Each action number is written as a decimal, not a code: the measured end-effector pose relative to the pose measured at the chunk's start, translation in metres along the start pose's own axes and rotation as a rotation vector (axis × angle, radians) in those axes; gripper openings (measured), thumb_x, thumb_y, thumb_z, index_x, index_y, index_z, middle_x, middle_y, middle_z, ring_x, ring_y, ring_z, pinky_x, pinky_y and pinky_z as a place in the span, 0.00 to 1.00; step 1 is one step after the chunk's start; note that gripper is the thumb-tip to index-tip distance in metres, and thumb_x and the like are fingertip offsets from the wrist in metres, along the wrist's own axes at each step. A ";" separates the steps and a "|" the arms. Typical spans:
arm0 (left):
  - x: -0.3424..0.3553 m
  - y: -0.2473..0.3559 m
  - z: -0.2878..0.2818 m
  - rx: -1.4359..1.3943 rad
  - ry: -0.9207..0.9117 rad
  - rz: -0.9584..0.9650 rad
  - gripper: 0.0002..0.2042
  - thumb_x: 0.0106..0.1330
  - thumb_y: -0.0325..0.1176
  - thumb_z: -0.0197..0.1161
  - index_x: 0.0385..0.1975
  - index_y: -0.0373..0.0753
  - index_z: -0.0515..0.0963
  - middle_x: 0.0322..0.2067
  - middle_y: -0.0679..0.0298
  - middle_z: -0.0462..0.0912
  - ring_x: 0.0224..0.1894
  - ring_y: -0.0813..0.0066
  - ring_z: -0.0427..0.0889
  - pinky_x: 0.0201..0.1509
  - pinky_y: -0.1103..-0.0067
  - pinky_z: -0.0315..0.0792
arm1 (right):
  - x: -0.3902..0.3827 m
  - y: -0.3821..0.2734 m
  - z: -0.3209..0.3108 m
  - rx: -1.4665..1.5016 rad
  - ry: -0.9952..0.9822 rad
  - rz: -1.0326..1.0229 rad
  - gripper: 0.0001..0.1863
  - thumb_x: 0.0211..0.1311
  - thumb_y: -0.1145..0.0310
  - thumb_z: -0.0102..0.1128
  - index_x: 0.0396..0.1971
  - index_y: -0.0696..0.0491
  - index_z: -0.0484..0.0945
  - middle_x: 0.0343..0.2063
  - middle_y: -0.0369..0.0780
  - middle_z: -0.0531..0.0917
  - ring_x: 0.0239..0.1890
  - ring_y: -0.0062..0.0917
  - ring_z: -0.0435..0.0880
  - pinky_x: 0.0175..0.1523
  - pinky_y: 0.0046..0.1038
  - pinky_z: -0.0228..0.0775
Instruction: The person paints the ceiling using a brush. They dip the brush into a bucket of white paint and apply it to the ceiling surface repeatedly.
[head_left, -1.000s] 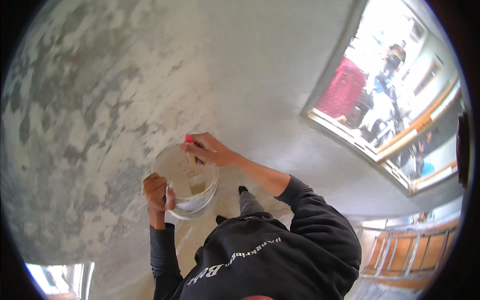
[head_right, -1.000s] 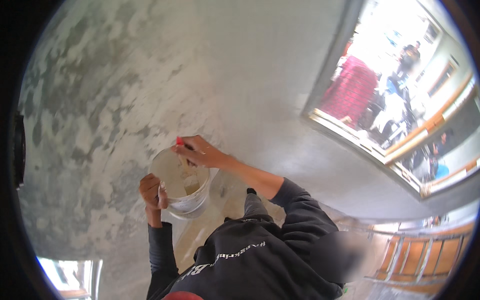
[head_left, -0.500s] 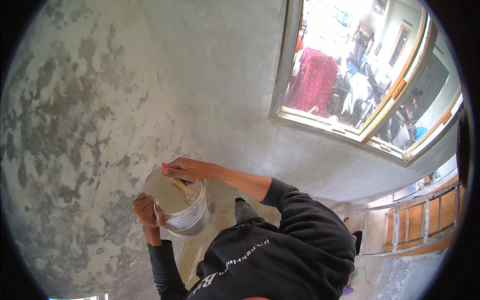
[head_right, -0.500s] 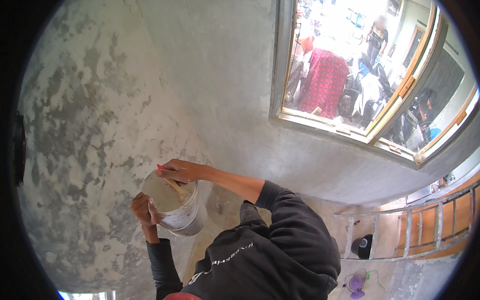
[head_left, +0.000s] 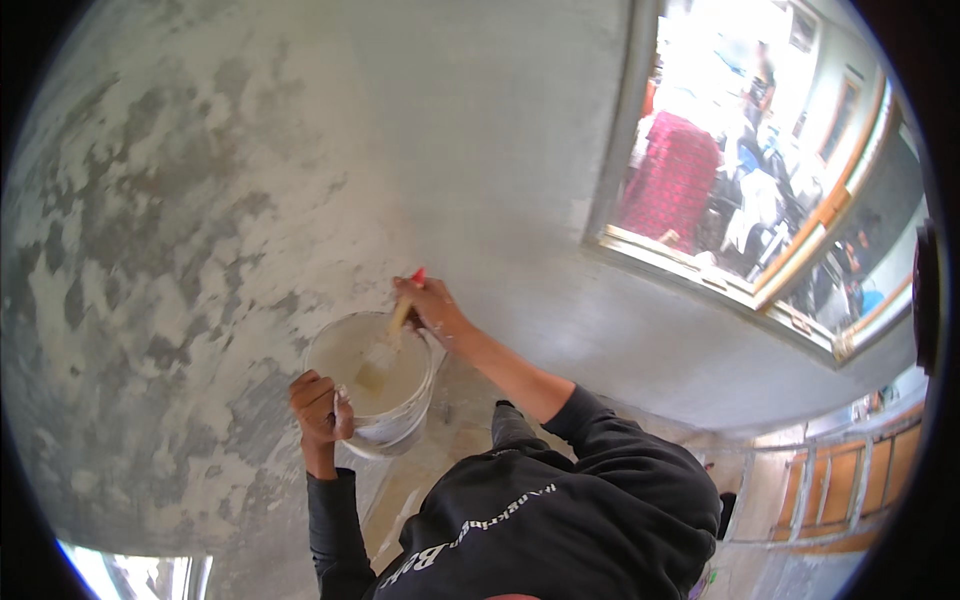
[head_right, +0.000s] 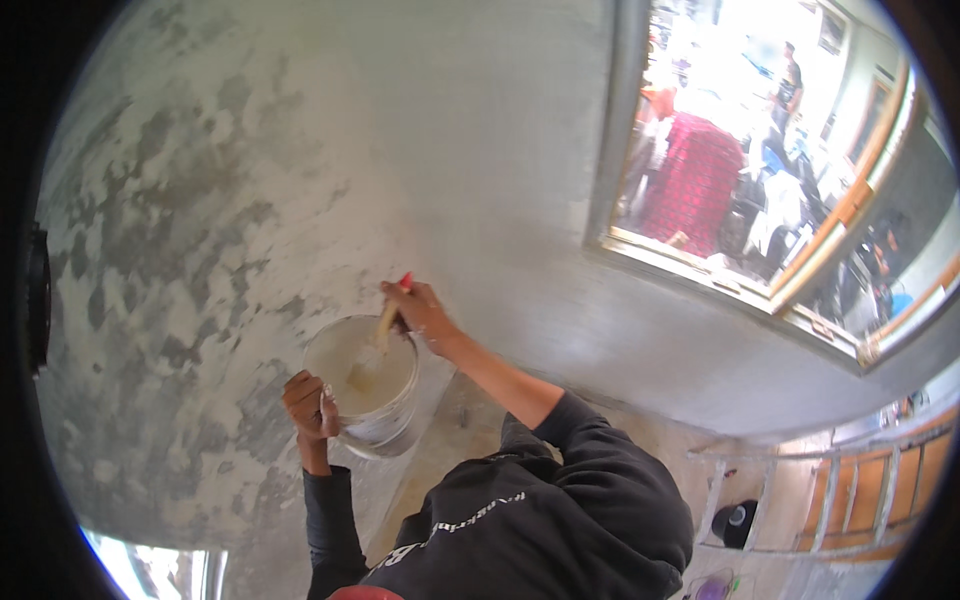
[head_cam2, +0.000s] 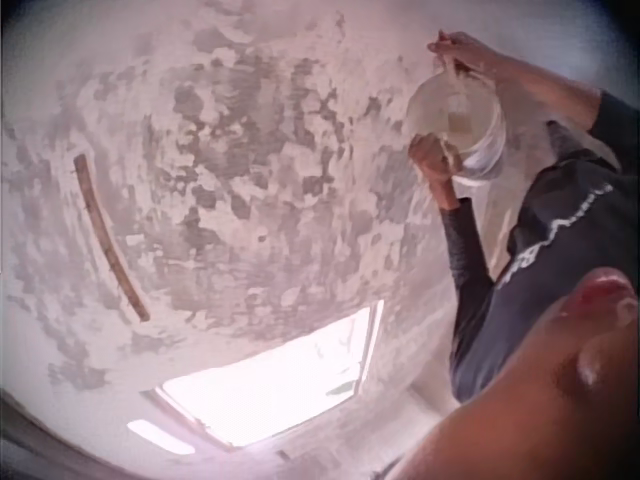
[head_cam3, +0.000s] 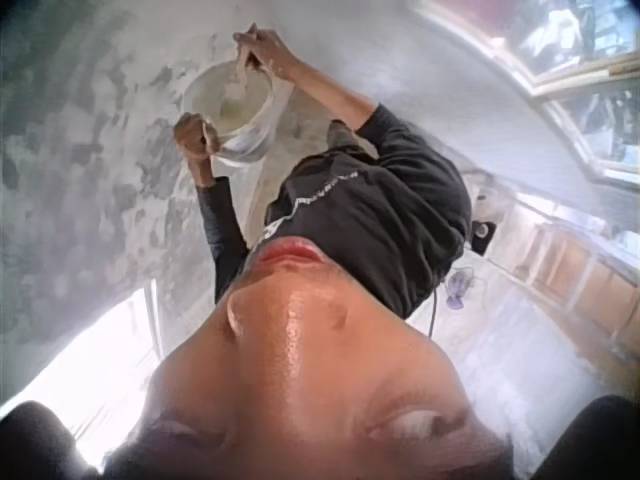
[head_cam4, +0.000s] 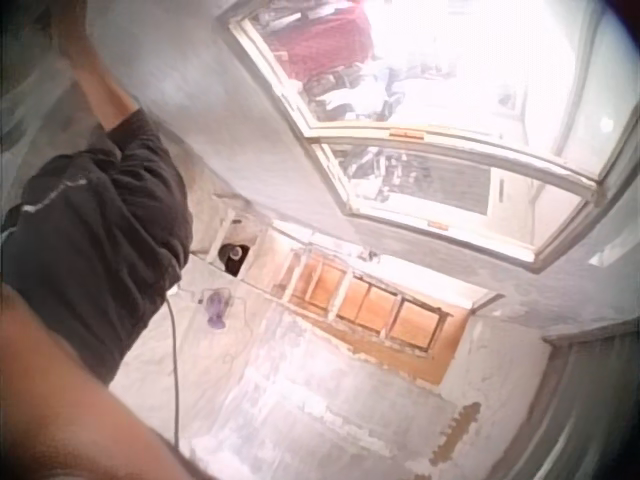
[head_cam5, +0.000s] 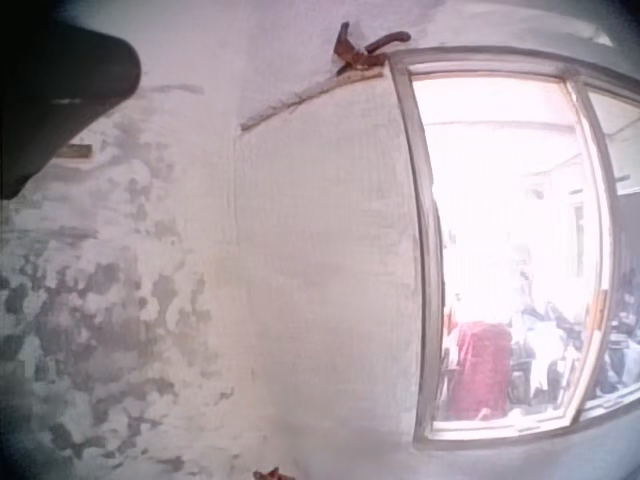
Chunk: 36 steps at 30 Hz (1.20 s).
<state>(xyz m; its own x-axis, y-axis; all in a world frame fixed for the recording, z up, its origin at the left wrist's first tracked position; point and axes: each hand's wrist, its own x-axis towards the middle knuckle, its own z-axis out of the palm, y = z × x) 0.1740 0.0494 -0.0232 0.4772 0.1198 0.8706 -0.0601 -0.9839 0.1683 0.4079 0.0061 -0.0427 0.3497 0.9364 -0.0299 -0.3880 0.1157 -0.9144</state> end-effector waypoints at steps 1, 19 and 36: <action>0.001 -0.001 -0.004 0.024 0.007 0.007 0.10 0.40 0.26 0.54 0.06 0.39 0.60 0.08 0.65 0.59 0.09 0.68 0.54 0.16 0.74 0.51 | 0.001 0.003 -0.001 0.032 0.020 0.047 0.20 0.66 0.55 0.54 0.23 0.57 0.73 0.15 0.36 0.75 0.15 0.18 0.72 0.21 0.22 0.63; 0.023 -0.009 -0.081 0.128 0.223 -0.012 0.15 0.55 0.30 0.56 0.08 0.30 0.68 0.13 0.57 0.74 0.11 0.70 0.64 0.18 0.77 0.59 | 0.025 -0.017 0.045 0.891 -0.220 0.110 0.09 0.66 0.68 0.52 0.25 0.54 0.71 0.22 0.37 0.76 0.24 0.20 0.77 0.30 0.16 0.76; 0.032 0.002 -0.084 0.176 0.031 0.036 0.13 0.39 0.25 0.56 0.05 0.39 0.57 0.08 0.66 0.56 0.10 0.68 0.50 0.17 0.77 0.51 | 0.008 -0.063 0.067 -0.226 -0.459 -0.420 0.11 0.63 0.67 0.59 0.26 0.56 0.70 0.24 0.39 0.76 0.23 0.24 0.76 0.28 0.26 0.66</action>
<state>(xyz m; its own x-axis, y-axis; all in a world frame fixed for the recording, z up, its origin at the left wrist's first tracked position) 0.1156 0.0629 0.0437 0.4499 0.0856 0.8890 0.0788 -0.9953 0.0560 0.3780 0.0284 0.0419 0.0141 0.8786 0.4774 -0.0920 0.4765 -0.8743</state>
